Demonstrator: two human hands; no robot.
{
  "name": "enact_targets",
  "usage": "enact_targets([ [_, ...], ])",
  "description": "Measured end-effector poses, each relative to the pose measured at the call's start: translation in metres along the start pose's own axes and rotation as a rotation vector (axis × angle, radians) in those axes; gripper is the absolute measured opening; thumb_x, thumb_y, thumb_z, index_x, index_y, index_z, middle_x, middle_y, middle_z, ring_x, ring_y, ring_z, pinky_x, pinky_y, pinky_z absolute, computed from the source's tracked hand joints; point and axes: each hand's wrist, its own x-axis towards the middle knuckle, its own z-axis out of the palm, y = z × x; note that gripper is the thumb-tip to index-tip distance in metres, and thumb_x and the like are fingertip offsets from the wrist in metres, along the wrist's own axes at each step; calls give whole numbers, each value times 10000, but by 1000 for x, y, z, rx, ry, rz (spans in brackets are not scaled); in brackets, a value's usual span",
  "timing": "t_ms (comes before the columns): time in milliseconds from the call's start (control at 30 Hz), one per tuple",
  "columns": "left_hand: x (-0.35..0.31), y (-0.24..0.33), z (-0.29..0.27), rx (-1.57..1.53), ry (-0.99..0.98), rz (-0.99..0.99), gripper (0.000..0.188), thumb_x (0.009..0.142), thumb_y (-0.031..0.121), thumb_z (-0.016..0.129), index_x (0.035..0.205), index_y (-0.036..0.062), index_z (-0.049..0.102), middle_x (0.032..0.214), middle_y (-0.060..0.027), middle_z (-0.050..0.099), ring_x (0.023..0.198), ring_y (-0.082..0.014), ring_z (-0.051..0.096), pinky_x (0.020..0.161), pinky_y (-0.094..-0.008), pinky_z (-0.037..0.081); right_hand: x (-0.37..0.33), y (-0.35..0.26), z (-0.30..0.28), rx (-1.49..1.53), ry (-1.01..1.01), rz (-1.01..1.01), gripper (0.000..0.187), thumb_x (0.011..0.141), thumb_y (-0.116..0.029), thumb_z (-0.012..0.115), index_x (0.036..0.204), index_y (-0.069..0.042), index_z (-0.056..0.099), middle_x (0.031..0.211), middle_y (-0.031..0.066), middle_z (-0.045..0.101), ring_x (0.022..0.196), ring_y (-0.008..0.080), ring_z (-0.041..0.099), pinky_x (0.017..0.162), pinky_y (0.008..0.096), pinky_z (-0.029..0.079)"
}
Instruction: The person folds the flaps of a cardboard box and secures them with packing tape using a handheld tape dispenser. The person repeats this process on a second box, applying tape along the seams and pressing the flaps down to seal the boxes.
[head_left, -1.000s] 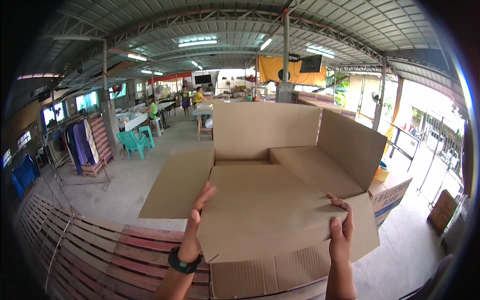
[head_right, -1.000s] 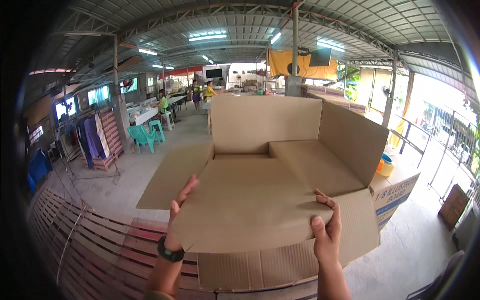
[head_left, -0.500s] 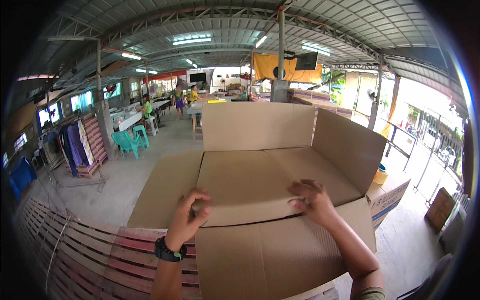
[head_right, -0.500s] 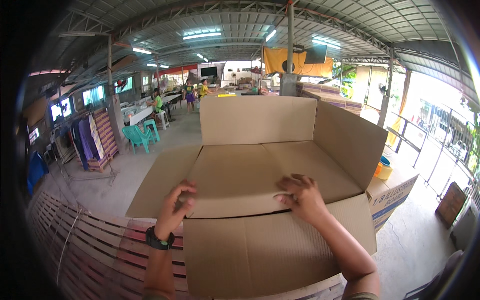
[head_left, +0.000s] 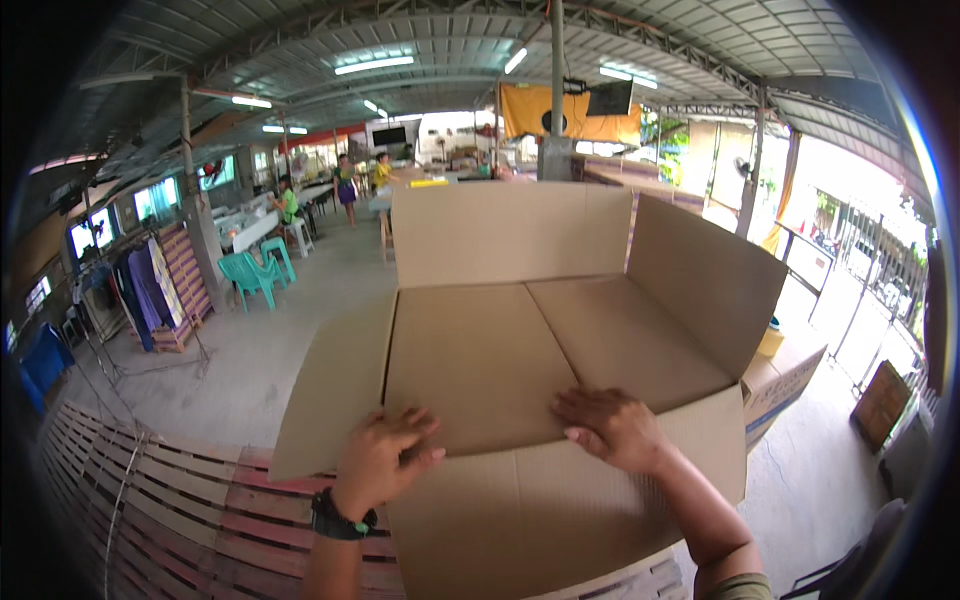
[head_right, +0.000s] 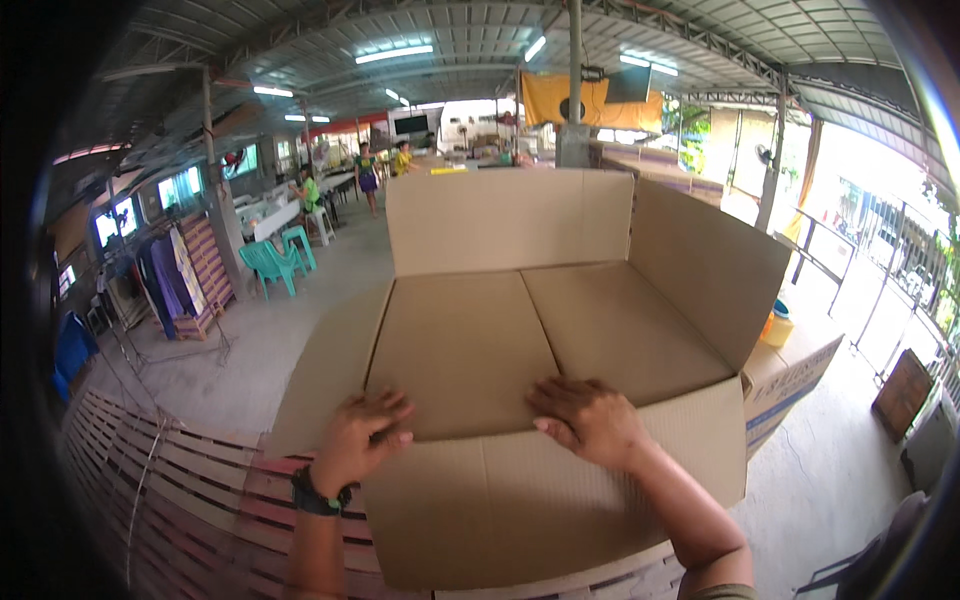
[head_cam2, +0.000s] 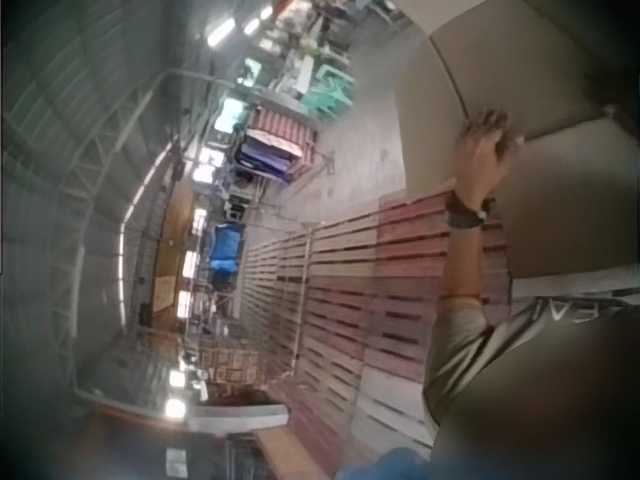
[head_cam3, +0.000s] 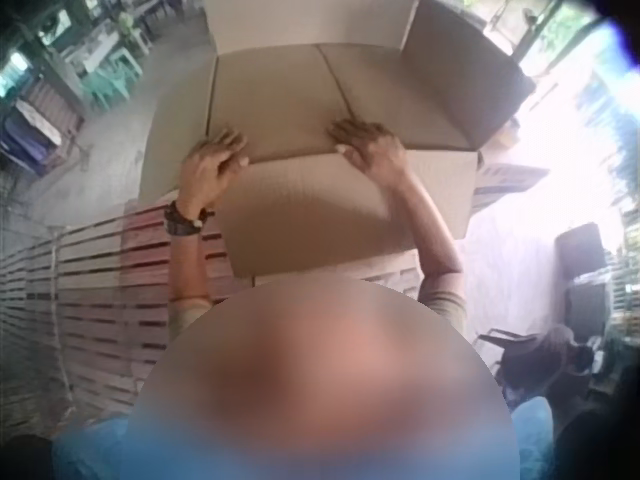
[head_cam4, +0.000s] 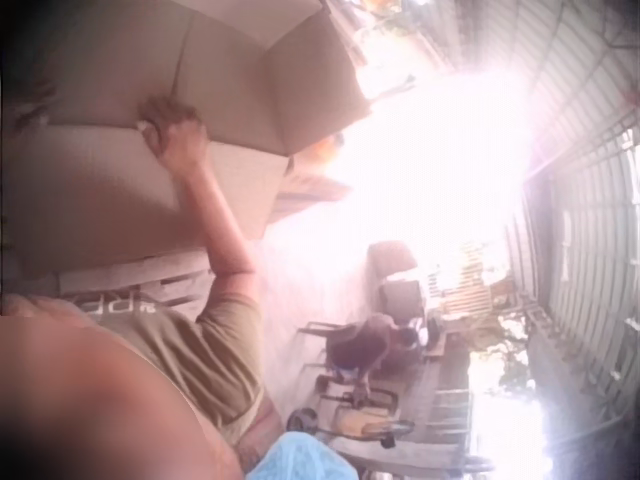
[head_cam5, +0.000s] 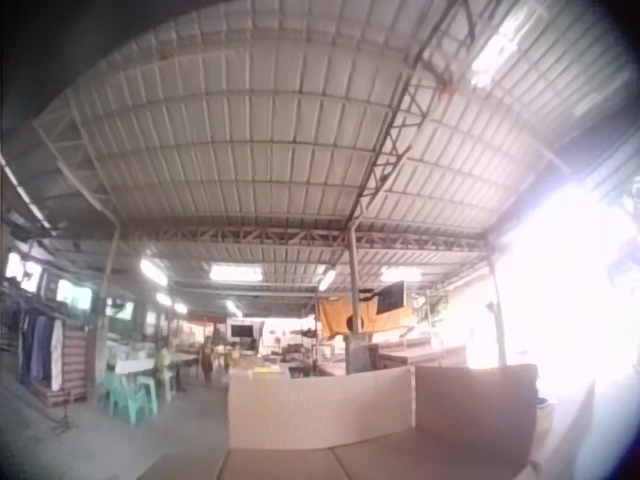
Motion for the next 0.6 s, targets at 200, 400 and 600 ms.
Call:
enact_targets([
  [200, 9, -3, 3, -1, -15, 57, 468, 823, 446, 561, 1082, 61, 622, 1141, -143, 588, 1129, -283, 518, 946, -425, 386, 42, 19, -57, 368, -114, 146, 535, 909, -427, 436, 1302, -65, 418, 1368, 148, 377, 1260, 301, 362, 1048, 386, 272],
  [400, 4, 0, -4, 40, -5, 21, 484, 832, 459, 535, 1091, 58, 614, 1175, -146, 566, 1143, -283, 505, 949, -418, 387, 123, 62, -33, 28, 356, -26, 637, 903, -437, 442, 1374, -39, 281, 1418, 168, 234, 1314, 275, 188, 1052, 424, 198],
  [600, 4, 1, 2, -2, -30, 1, 462, 840, 430, 536, 1148, 90, 586, 1199, -134, 554, 1175, -285, 474, 970, -425, 363, 138, 114, 71, -307, 155, 51, 649, 896, -425, 450, 1390, -57, 249, 1375, 157, 277, 1254, 248, 252, 1007, 421, 242],
])
